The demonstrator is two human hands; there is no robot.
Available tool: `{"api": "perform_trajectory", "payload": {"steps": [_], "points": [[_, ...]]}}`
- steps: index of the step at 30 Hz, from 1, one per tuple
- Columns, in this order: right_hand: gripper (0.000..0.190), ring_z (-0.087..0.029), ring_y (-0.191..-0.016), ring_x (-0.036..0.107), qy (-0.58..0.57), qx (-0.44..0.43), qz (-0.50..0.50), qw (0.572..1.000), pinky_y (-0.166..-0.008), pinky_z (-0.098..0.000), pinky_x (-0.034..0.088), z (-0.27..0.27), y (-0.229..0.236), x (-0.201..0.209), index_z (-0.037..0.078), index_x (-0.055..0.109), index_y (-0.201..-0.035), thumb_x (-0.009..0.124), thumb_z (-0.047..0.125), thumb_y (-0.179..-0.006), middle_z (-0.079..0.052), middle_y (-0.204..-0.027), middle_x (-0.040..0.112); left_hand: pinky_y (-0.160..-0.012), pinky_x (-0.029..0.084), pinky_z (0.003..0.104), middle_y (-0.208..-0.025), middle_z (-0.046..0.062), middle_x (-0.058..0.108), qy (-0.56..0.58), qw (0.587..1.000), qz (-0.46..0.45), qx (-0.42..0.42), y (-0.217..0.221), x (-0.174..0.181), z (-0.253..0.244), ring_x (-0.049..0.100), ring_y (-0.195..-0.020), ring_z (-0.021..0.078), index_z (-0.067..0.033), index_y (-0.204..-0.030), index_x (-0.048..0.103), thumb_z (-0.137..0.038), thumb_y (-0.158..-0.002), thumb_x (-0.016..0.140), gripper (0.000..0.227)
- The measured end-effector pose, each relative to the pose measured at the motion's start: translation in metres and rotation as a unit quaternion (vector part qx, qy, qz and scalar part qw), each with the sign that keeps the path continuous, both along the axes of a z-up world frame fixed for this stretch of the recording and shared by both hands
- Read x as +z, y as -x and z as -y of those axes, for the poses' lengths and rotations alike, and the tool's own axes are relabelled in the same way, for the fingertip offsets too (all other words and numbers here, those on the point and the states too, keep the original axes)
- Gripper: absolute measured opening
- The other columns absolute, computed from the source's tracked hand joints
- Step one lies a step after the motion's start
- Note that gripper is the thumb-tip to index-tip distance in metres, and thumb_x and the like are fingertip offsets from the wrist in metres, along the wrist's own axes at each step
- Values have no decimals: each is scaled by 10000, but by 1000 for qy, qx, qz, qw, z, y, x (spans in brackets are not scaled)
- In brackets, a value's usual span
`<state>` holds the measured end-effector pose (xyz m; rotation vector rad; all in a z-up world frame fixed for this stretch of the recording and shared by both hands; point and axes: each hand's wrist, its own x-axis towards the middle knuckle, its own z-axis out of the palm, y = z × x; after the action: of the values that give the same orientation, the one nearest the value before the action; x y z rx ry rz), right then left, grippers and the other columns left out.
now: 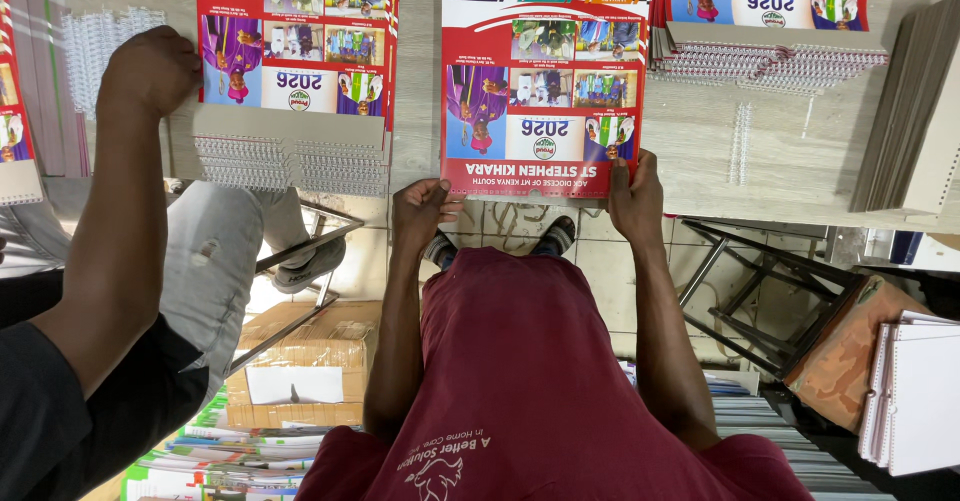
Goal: The person assembles wall calendars by inserting spiral binding wires into the holes of the calendar pages. They pick up the wires and the calendar sheets, align the holes, and push the wires through to secure the pages together. The person repeats this process for multiple calendar units on a table.
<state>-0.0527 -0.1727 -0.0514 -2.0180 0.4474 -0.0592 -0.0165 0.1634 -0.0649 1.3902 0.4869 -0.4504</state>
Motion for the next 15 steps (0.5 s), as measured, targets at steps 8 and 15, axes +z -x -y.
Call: {"api": "perform_trajectory", "payload": {"steps": [8, 15], "points": [[223, -304, -653, 685, 114, -57, 29, 991, -586, -410, 533, 54, -2, 12, 45, 702, -1100, 627, 254, -1071, -151, -757, 684, -646, 654, 319, -908, 229, 768, 10, 1000, -8, 19, 4, -1, -2, 784, -773, 253, 3, -1052, 694, -217, -995, 685, 228], [387, -394, -909, 617, 528, -266, 76, 803, -455, -586, 489, 340, 23, 15, -7, 799, -1110, 883, 337, -953, -193, -969, 755, -589, 619, 269, -888, 201, 788, -36, 999, -21, 21, 7, 38, 7, 770, -710, 221, 16, -1070, 747, -232, -937, 714, 283]]}}
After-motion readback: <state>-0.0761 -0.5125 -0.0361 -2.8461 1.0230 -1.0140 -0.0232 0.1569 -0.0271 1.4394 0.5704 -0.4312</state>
